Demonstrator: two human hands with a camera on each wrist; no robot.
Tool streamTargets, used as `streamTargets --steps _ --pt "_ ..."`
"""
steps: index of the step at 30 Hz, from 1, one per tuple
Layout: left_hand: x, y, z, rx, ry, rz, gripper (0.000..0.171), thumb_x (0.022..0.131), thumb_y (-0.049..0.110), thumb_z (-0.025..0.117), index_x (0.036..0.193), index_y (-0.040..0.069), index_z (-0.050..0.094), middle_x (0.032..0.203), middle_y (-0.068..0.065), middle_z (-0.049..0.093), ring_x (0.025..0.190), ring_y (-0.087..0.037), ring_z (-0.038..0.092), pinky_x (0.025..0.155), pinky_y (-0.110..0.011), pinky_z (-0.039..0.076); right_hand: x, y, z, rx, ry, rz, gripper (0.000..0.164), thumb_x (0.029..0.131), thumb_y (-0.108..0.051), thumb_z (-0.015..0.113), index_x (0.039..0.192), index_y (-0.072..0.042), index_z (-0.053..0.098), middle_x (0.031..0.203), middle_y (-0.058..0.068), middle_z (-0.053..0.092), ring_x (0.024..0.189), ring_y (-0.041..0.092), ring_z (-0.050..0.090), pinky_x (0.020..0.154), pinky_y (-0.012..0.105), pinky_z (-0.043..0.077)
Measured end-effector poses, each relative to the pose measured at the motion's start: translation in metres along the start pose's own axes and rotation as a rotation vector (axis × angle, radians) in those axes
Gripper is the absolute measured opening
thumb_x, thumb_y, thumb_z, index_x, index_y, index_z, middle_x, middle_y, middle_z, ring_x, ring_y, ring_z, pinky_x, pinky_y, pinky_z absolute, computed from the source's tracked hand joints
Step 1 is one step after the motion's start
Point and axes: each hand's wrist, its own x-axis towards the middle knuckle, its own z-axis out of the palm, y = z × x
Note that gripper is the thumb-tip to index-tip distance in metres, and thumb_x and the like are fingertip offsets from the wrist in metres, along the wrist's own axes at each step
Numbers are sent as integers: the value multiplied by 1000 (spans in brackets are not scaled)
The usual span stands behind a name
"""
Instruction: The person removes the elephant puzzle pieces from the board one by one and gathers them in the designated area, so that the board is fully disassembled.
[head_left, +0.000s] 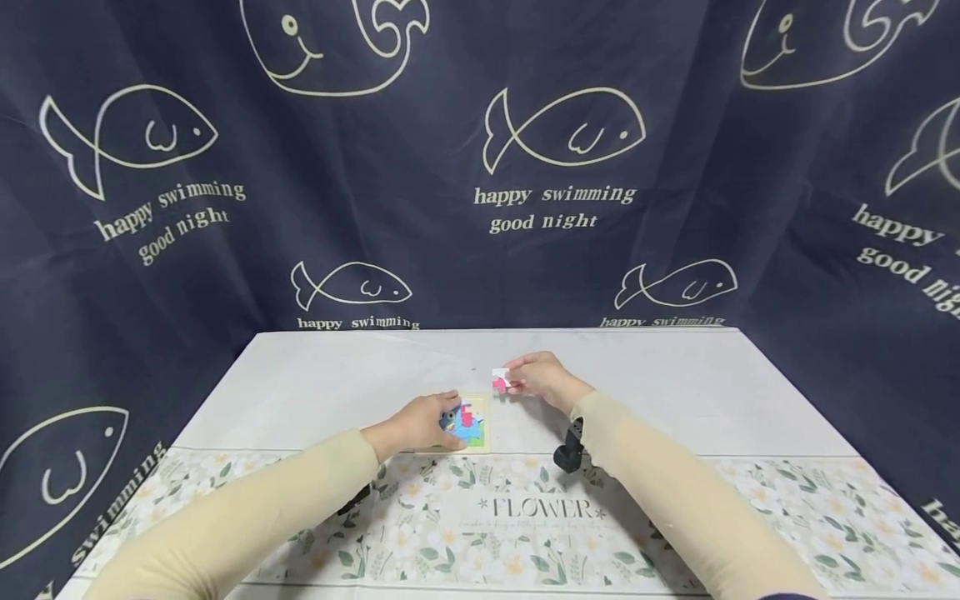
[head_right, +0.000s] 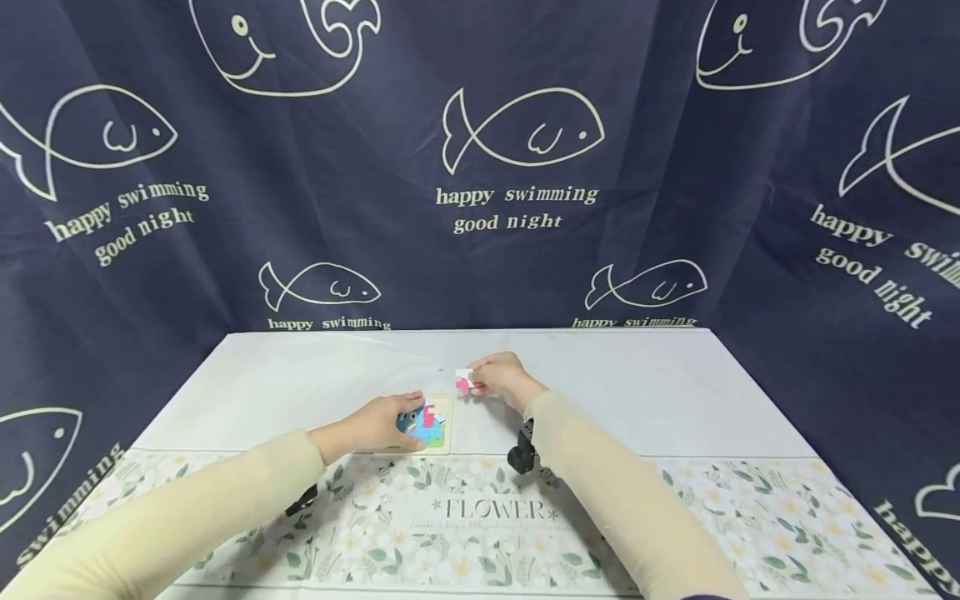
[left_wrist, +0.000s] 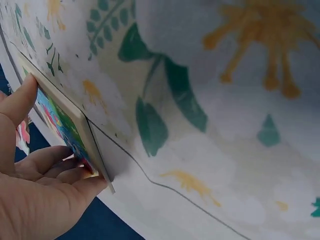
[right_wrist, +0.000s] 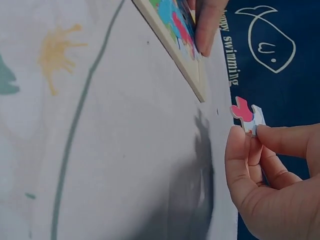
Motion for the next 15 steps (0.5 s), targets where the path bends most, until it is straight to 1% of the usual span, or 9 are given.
streamTargets --steps 4,9,15 --pt "-2 -2 2 -3 16 25 82 78 32 81 145 3 43 156 -9 35 143 -35 32 119 -48 29 4 2 -3 10 12 -11 29 88 9 60 116 13 60 75 5 60 66 11 59 74 25 61" --pt "-4 -7 4 24 37 63 81 81 35 79 146 3 42 156 -9 34 144 -34 32 118 -48 30 10 2 -7 20 27 -27 29 88 7 61 117 12 60 77 5 63 66 10 61 74 25 61" --pt "-6 -6 4 41 46 83 81 81 37 78 145 2 42 156 -11 35 143 -32 33 118 -46 31 13 0 -11 12 40 -38 29 88 5 62 116 12 60 76 4 65 62 9 63 72 24 61"
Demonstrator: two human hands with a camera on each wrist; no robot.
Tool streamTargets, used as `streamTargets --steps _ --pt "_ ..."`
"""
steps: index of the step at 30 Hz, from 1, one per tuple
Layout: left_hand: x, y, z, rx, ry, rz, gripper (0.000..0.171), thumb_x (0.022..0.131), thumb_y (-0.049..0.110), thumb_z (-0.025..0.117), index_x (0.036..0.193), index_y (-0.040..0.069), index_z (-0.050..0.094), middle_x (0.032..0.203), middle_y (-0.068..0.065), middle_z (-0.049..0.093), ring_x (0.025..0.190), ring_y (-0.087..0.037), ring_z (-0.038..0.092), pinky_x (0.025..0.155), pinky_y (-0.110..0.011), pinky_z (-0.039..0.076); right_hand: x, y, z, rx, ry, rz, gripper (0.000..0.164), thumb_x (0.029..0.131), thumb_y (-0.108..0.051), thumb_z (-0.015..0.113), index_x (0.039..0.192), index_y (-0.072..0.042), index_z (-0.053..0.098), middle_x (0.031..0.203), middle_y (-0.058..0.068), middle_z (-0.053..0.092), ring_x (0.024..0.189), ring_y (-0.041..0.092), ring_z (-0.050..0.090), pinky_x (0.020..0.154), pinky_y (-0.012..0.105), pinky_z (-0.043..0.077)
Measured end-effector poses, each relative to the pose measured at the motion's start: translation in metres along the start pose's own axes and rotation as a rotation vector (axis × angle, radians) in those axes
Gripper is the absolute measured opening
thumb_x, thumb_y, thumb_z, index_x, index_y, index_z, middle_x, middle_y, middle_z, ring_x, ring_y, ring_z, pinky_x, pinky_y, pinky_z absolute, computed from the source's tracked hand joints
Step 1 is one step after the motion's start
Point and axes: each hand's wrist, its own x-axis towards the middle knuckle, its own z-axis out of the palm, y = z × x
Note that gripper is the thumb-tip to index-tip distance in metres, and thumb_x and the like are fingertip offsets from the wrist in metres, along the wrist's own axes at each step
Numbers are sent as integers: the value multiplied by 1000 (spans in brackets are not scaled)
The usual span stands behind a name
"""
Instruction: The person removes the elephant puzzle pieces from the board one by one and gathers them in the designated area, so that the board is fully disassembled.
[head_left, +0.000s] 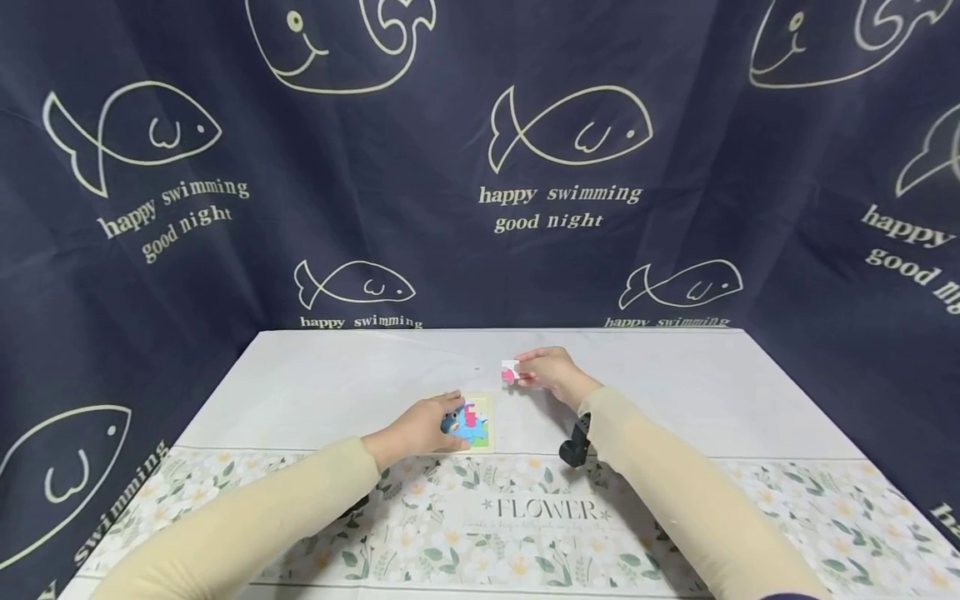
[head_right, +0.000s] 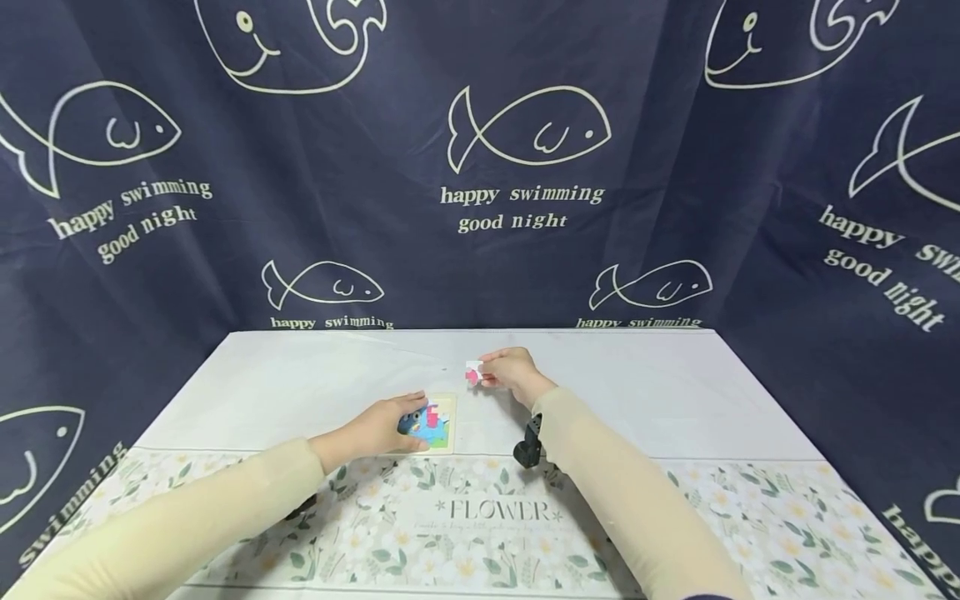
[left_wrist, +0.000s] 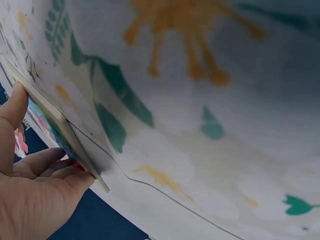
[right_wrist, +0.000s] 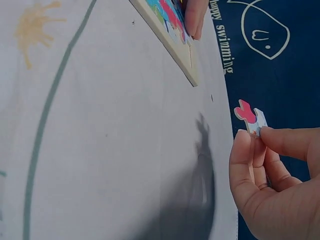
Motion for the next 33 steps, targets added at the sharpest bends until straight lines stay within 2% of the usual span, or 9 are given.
streamTargets --steps 7,13,22,27,33 --pt "1 2 0 2 5 14 80 82 35 77 145 1 42 155 -12 35 143 -32 34 118 -46 31 5 -1 -2 -18 10 1 29 89 3 63 117 11 62 77 3 66 66 9 62 71 23 61" --pt "0 3 0 -5 18 12 79 81 33 78 143 -1 44 154 -13 36 142 -33 35 118 -46 32 18 4 -3 -11 31 16 30 89 3 63 117 11 62 74 1 65 64 8 62 71 22 60" --pt "2 0 0 10 5 22 79 82 35 77 143 -1 43 154 -14 36 143 -33 35 118 -44 31 40 10 -13 38 138 63 31 87 5 64 118 10 63 75 3 66 57 3 61 63 15 58" --pt "2 -1 -1 14 9 16 79 82 35 77 144 -1 43 154 -13 36 143 -32 35 119 -43 31 45 9 -12 24 151 56 30 86 5 65 116 10 64 75 3 67 57 3 62 62 15 58" --pt "2 -1 0 17 3 23 80 82 36 77 144 0 42 155 -13 36 143 -31 34 119 -43 31 49 10 -11 20 166 32 29 83 8 66 112 11 66 68 1 67 53 3 61 57 14 56"
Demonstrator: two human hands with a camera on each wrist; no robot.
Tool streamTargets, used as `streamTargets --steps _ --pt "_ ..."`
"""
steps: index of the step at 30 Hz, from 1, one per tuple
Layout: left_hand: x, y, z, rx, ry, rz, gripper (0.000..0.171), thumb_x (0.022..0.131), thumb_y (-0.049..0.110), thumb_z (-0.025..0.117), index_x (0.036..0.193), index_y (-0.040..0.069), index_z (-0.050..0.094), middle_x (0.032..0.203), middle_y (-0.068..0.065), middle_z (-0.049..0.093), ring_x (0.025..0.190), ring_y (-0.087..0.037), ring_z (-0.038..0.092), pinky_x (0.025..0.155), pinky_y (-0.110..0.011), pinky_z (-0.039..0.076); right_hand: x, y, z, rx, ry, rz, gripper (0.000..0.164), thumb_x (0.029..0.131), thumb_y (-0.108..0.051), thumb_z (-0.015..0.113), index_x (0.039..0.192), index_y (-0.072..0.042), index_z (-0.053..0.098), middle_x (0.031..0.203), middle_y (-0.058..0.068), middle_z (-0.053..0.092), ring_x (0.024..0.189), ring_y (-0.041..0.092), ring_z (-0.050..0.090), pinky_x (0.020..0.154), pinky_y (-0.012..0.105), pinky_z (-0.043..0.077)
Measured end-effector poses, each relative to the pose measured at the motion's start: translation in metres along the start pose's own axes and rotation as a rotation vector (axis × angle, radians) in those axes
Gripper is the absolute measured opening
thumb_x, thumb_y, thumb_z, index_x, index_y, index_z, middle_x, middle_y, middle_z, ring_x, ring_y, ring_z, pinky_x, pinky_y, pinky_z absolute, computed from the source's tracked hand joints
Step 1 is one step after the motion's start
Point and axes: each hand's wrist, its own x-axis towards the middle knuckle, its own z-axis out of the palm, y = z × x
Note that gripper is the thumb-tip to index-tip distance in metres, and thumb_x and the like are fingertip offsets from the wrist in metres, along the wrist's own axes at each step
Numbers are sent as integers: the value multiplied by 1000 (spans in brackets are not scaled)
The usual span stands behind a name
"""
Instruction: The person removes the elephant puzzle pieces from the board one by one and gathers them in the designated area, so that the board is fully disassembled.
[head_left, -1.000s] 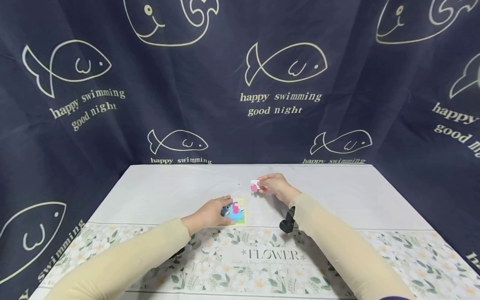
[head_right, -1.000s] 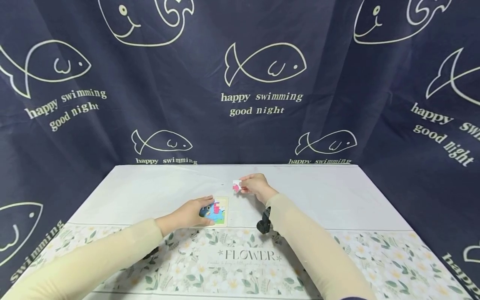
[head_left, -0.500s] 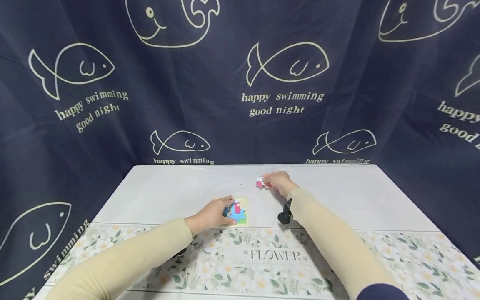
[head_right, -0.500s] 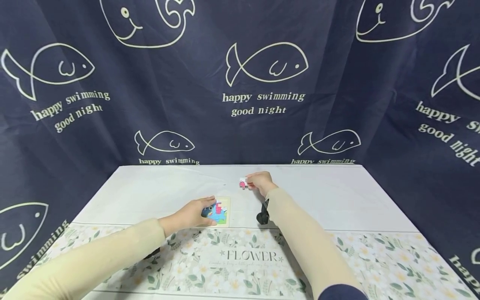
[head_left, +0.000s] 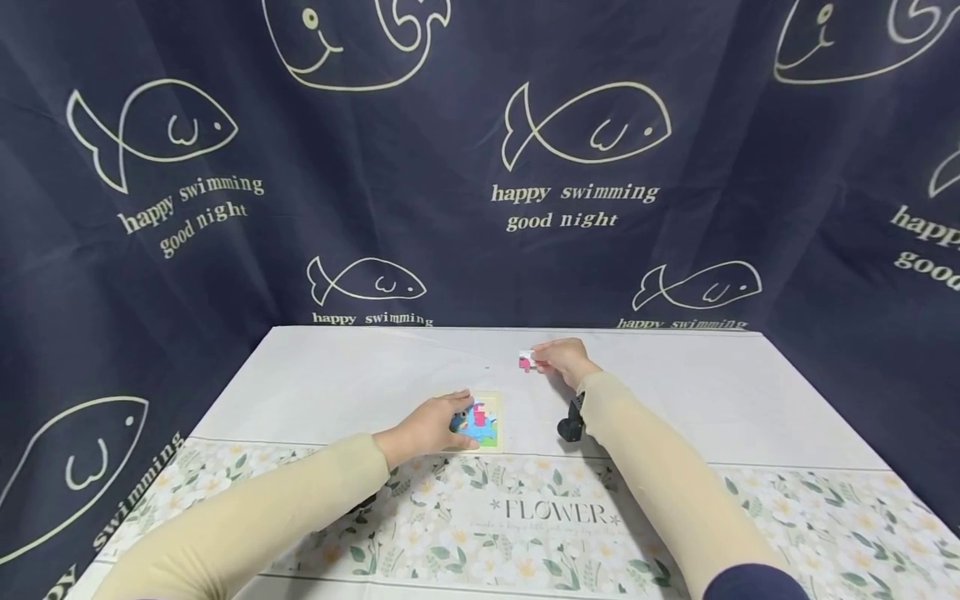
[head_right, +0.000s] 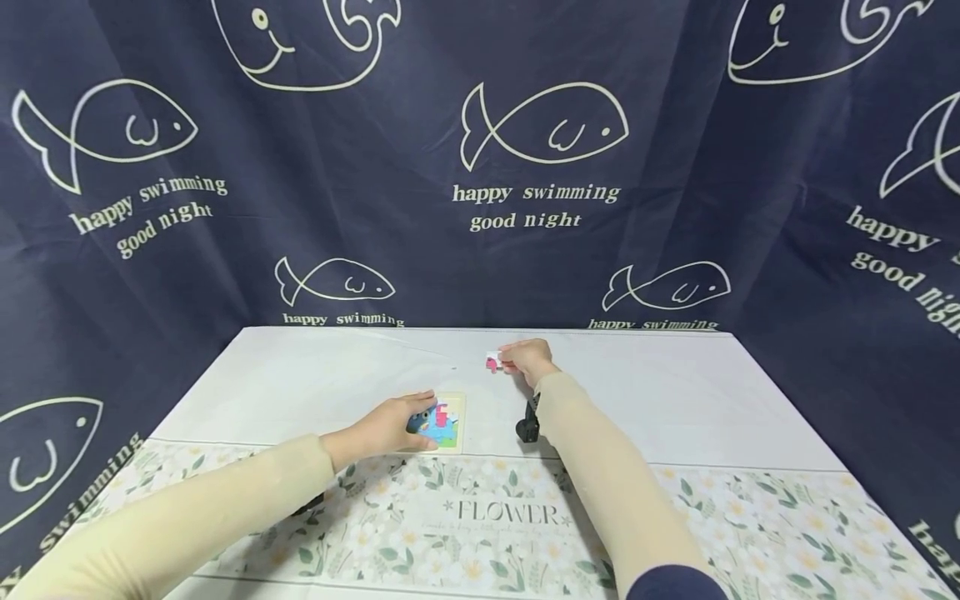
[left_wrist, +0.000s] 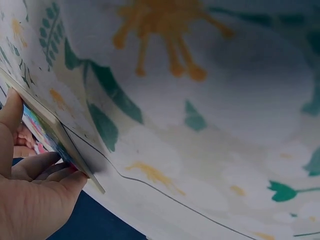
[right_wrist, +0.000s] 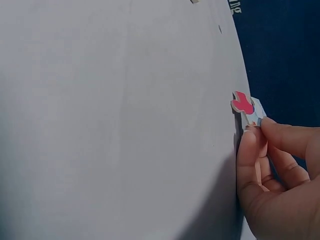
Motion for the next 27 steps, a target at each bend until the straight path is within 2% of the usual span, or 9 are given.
streamTargets --steps 7,12,14,18,21,27 --pt "0 0 1 -9 6 -4 80 82 35 77 145 0 42 155 -13 35 144 -31 33 119 -43 30 1 0 3 12 -3 -51 30 82 12 64 111 17 64 63 0 65 50 2 59 55 14 56" --pt "-1 -1 2 -2 3 -5 80 82 36 76 145 0 41 156 -12 34 144 -31 33 119 -43 30 5 -1 4 -6 29 -15 31 81 12 65 111 15 64 65 3 65 48 2 58 51 13 54" --pt "-1 -2 2 -2 2 -2 81 82 37 76 145 0 41 156 -12 34 144 -31 33 119 -43 30 7 -1 6 -42 52 6 30 80 10 67 111 13 66 71 9 69 47 2 57 51 12 53" --pt "-1 -3 2 0 1 3 81 83 37 76 146 1 41 156 -11 33 144 -30 32 119 -43 30 9 -3 7 -87 68 16 29 81 7 68 110 10 67 71 7 69 47 1 57 49 11 52" --pt "-1 -2 1 0 -1 0 80 83 37 76 146 1 40 157 -10 33 144 -30 32 119 -42 29 7 -4 6 -70 60 6 28 83 7 67 110 10 67 68 3 66 49 1 58 51 11 52" --pt "-1 -2 2 4 0 1 80 83 36 76 145 0 41 156 -11 34 144 -30 33 119 -43 30 5 -3 7 -21 49 9 30 85 8 66 115 11 65 78 7 69 55 2 60 57 11 55"
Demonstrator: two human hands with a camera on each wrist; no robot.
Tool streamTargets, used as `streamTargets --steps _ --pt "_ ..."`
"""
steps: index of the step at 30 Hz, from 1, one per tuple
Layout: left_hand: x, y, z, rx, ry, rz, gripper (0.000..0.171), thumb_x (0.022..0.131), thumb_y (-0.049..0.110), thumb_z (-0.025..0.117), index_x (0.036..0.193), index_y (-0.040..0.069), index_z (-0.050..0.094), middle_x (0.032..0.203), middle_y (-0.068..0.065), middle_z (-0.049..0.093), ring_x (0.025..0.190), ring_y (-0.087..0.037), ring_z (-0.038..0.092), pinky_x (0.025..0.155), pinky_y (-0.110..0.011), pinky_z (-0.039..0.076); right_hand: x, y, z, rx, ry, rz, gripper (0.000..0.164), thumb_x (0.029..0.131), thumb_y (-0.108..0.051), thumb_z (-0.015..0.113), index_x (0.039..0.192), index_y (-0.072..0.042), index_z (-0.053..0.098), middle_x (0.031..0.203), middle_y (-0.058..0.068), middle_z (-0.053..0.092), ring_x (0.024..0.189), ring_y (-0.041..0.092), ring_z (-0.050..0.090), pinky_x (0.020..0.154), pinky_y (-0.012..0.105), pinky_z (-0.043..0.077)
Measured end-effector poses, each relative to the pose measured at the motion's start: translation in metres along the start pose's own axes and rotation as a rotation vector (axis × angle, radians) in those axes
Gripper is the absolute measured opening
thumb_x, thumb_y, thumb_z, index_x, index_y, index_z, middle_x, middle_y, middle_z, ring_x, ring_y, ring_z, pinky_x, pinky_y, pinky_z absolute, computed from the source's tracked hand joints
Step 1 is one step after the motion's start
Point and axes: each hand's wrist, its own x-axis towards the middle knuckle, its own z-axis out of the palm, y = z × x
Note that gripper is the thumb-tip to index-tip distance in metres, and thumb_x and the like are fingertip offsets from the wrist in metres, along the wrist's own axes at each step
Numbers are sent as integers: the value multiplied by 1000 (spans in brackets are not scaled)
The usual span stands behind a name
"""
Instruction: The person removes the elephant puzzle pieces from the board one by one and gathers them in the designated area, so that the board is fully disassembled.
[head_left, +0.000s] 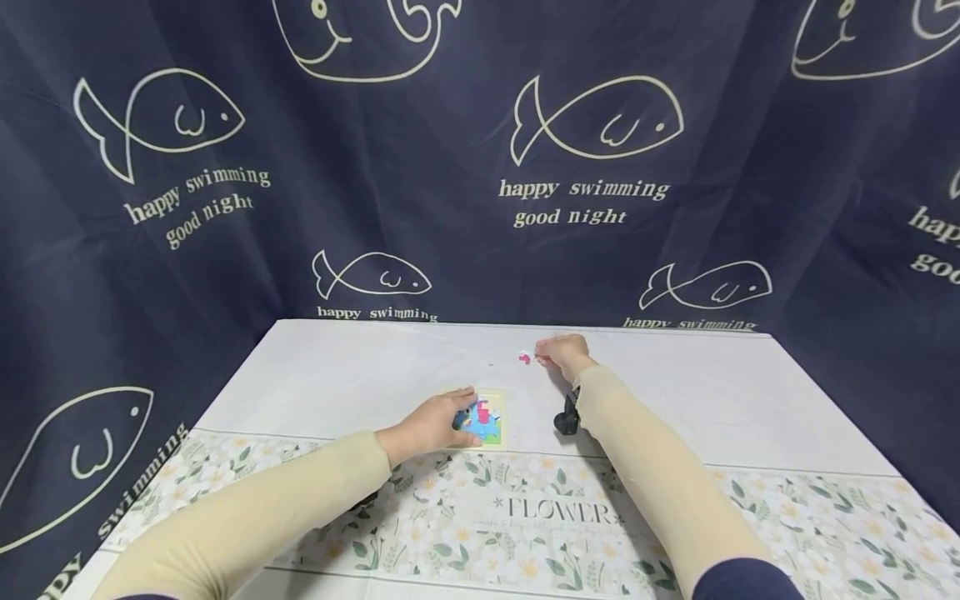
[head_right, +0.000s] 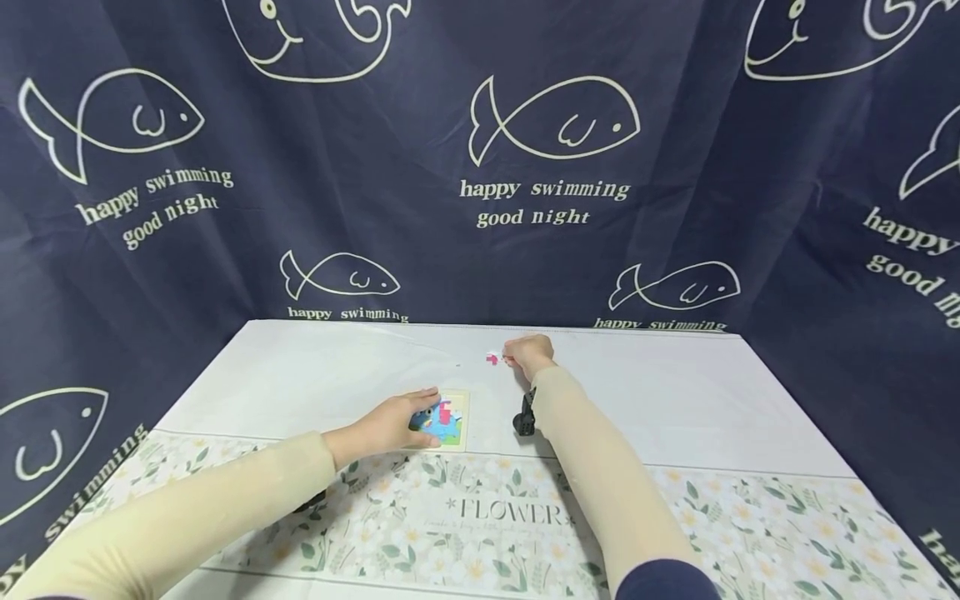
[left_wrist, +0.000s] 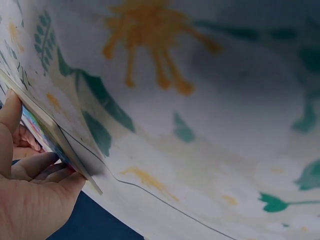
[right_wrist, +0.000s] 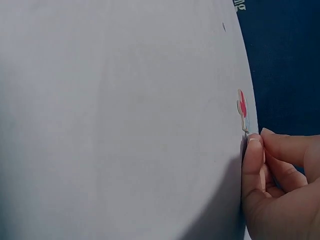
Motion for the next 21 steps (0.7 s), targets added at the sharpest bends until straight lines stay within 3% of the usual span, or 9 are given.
streamTargets --steps 8,15,19,21 --pt "2 2 -1 13 -7 -13 80 83 38 75 146 2 41 157 -9 33 144 -29 32 119 -42 29 -2 2 -3 65 -11 -22 32 85 10 64 117 15 62 78 7 69 52 0 60 59 13 57" --pt "-2 2 -2 -19 -12 14 80 84 37 75 145 -1 40 156 -13 33 144 -32 32 119 -45 30 9 10 -5 17 -20 -13 27 86 -2 69 111 8 67 83 11 74 55 3 64 60 15 56" --pt "-4 1 -2 -19 -21 15 79 86 37 73 146 0 38 157 -13 31 145 -32 30 119 -45 30 21 18 -7 -5 -35 14 32 84 -12 74 110 4 68 90 13 75 64 8 67 79 24 57" --pt "-5 1 -2 -21 -28 20 79 86 37 72 147 0 38 158 -12 30 145 -31 30 119 -45 29 24 22 -11 18 -71 6 34 83 -14 76 110 5 68 88 12 75 66 9 68 82 26 58"
